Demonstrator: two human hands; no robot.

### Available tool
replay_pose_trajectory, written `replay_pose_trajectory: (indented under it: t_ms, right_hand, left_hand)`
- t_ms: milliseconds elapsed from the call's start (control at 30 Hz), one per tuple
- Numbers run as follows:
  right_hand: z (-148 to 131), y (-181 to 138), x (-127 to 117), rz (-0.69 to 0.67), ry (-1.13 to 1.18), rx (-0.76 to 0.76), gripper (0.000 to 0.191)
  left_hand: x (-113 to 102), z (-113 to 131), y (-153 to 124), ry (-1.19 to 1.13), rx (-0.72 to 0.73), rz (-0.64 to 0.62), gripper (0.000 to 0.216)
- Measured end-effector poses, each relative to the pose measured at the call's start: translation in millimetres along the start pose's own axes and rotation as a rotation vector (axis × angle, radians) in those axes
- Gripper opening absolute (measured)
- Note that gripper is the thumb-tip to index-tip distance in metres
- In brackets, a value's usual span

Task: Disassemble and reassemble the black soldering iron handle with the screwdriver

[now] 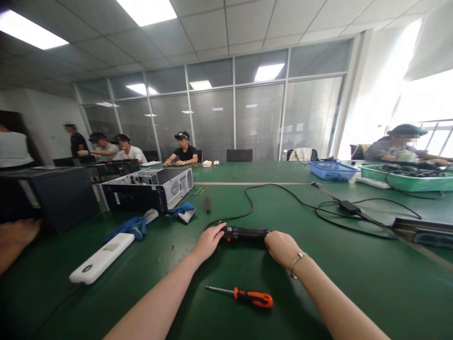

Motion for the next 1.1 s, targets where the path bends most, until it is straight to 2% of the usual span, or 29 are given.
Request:
replay_pose_trajectory:
  t_ms: [100, 200, 300, 367, 500, 600, 933, 1100]
  right_hand:
    - [0.6, 1.2, 2.8, 0.004, 0.039, -0.013, 0.019]
    - [-5.4, 2.5, -1.2, -0.025, 0.299, -0.018, 0.018]
    - [-17.9, 3.7, -8.4, 0.056, 0.559, -0.037, 0.023]
    - [-26.9, 3.9, -9.8, 0.131, 0.601, -0.047, 0.022]
    - [-40.3, 3.7, -2.9, 0.252, 0.509, -0.119, 0.021]
    - [-42.8, 4.7, 4.9, 0.29, 0.462, -0.144, 0.021]
    - [-53.8, 7.3, 7.1, 0.302, 0.345, -0.186, 0.024]
    - [-66.0, 10.7, 3.9, 0.234, 0.226, -0.115, 0.021]
  left_hand:
    - [-2.8, 0.6, -1.2, -0.048, 0.01, 0.006, 0.036]
    - [-6.7, 3.8, -2.9, -0.105, 0.016, -0.007, 0.036]
    - [-9.1, 8.4, -5.0, -0.143, 0.027, -0.033, 0.037]
    - [-9.2, 11.1, -6.5, -0.154, 0.049, -0.045, 0.037]
    - [-9.1, 15.2, -9.4, -0.171, 0.104, -0.018, 0.038]
    - [-11.2, 19.1, -10.8, -0.176, 0.172, 0.032, 0.039]
    - [-11.5, 24.7, -10.2, -0.168, 0.24, 0.034, 0.04]
    - [-11.1, 23.0, -10.1, -0.169, 0.249, 0.036, 0.039]
Point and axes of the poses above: each hand's wrist, its own y-axis towards the middle knuckle, its own x-axis out of the palm, z = x × y, the point moved 2 cm from there along y, towards the middle knuckle, and after that the axes turned 11 degrees about y, right-handed, at the moved point
